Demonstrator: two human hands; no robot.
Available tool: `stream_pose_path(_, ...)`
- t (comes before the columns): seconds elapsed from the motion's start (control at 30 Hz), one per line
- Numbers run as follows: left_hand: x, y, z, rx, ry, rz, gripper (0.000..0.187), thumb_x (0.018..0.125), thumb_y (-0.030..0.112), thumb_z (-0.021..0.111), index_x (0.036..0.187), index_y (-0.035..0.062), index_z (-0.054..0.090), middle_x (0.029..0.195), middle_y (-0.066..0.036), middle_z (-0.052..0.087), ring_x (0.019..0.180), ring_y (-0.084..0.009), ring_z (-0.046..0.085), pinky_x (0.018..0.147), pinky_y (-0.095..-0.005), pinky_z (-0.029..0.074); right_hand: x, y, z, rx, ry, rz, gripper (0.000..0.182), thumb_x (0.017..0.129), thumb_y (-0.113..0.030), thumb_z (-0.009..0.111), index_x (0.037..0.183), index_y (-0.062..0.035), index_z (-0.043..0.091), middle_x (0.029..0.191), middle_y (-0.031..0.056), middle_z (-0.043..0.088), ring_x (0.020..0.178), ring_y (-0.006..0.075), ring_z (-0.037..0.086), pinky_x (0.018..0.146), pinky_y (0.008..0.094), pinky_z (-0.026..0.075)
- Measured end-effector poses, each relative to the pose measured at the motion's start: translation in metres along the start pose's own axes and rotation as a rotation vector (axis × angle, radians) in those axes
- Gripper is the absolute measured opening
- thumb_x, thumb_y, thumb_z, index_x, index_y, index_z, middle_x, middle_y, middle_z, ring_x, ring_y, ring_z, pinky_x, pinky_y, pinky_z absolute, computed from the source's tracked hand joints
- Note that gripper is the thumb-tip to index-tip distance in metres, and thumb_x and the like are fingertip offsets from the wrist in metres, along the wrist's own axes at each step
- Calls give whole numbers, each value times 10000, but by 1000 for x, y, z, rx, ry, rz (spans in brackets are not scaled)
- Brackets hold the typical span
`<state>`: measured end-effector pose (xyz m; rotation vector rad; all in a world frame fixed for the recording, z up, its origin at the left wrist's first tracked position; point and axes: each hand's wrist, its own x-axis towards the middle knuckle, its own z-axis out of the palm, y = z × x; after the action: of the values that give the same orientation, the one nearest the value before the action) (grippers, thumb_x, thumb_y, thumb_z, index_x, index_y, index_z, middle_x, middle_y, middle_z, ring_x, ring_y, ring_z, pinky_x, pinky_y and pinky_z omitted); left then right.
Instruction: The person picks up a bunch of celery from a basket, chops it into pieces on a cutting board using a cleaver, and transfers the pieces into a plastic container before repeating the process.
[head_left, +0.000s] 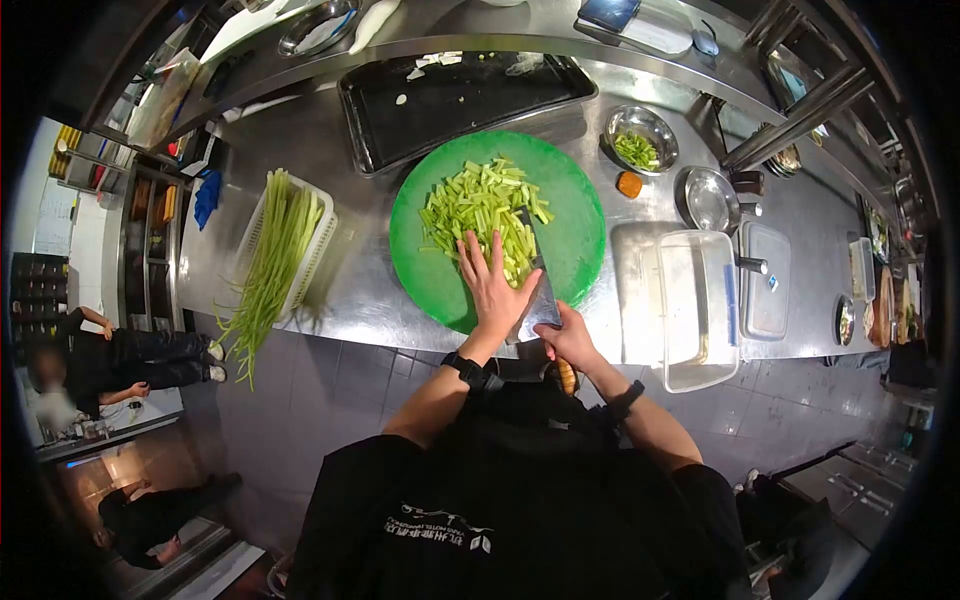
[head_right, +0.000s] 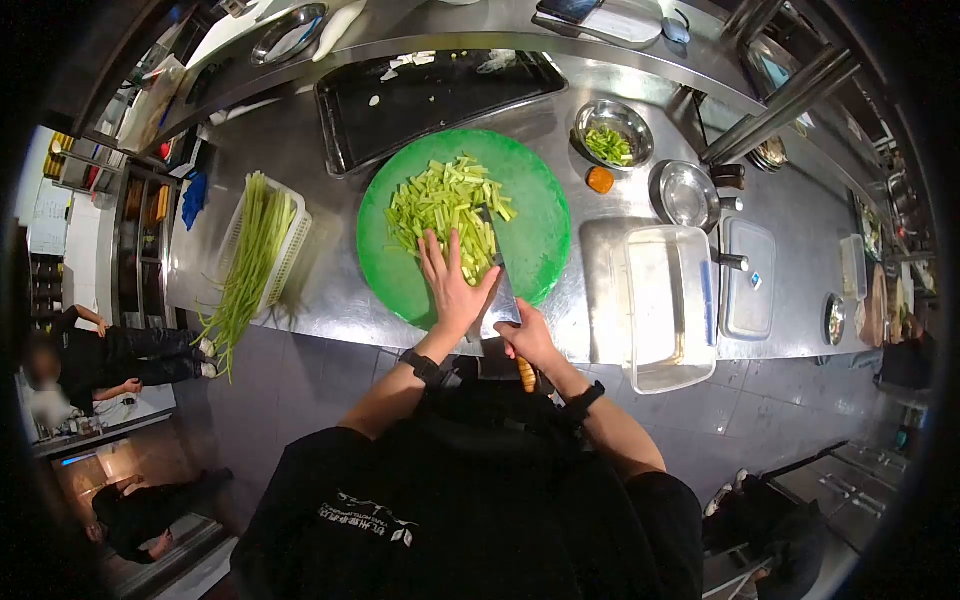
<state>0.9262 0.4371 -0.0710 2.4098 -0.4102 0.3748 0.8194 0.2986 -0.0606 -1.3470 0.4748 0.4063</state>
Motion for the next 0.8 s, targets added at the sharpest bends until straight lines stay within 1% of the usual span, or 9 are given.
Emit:
stream_pose_path(0.03, 0, 0, 0, -54, 20, -22, 925, 797, 433, 790, 1555, 109, 369, 1627, -291, 145, 1464, -547, 170, 1161, -655, 225, 3, 1, 0, 0, -3, -1, 336, 899, -26, 682, 1189, -14, 514, 653, 33, 572, 443, 117, 543, 397, 276, 435)
stream_pose_path(0.07, 2, -1, 0, -51, 24, -21, 925, 797, 433, 790, 1555, 109, 369, 1627, -291, 145, 1464, -547, 170, 1161, -655, 225, 7, 2, 0, 3, -25, -8, 346, 899, -21, 682, 1200, -12, 513, 656, 32, 575, 447, 116, 548, 399, 274, 438)
stream_pose_path(0.13, 1, -5, -1, -139, 54, -35, 890, 789, 365, 801, 1540, 110, 396, 1628, -281, 156, 1454, -553, 186, 1162, -642, 244, 4, 4, 4, 11, -47, -15, 356, 898, -16, 681, 1211, -10, 513, 660, 32, 578, 451, 115, 552, 402, 272, 442)
stream_pose_path(0.23, 2, 3, -8, -136, 91, -42, 853, 785, 318, 800, 1521, 106, 424, 1628, -272, 165, 1449, -551, 200, 1159, -634, 261, -2, -11, 5, 17, -59, -39, 295, 902, 0, 674, 1168, -10, 547, 683, 26, 593, 451, 106, 537, 409, 263, 445)
stream_pose_path(0.37, 10, 14, -21, -129, 94, -19, 818, 787, 313, 792, 1502, 110, 450, 1626, -258, 180, 1444, -541, 217, 1162, -627, 260, -6, -15, 2, 30, -66, -98, 271, 904, 4, 672, 1150, -14, 562, 694, 24, 595, 449, 102, 528, 412, 261, 445)
stream_pose_path(0.43, 13, 15, -21, -132, 93, -7, 815, 787, 313, 791, 1501, 112, 451, 1626, -257, 181, 1443, -540, 218, 1162, -627, 259, -4, -18, 1, 40, -73, -83, 208, 923, 18, 662, 1099, -23, 560, 676, 15, 584, 458, 92, 529, 417, 256, 423)
stream_pose_path(0.47, 15, 16, -21, -129, 95, -3, 813, 787, 312, 791, 1500, 115, 453, 1626, -256, 183, 1442, -539, 220, 1163, -626, 258, -3, -19, 0, 42, -68, -93, 208, 923, 18, 662, 1099, -23, 560, 676, 15, 584, 458, 92, 529, 417, 256, 423)
stream_pose_path(0.67, 27, 49, -31, -81, 94, 89, 803, 787, 302, 789, 1490, 95, 461, 1617, -265, 203, 1444, -535, 222, 1162, -624, 263, -24, -34, -11, 116, -60, -146, 289, 919, 38, 665, 1178, -22, 552, 703, 18, 598, 470, 90, 535, 437, 250, 437)
stream_pose_path(0.8, 30, 92, -27, -114, 74, 178, 790, 792, 293, 783, 1483, 82, 464, 1613, -271, 206, 1441, -545, 222, 1158, -636, 261, -50, -38, -36, 176, 14, -182, 324, 911, 44, 677, 1196, -28, 542, 749, 38, 642, 473, 84, 542, 428, 249, 441)
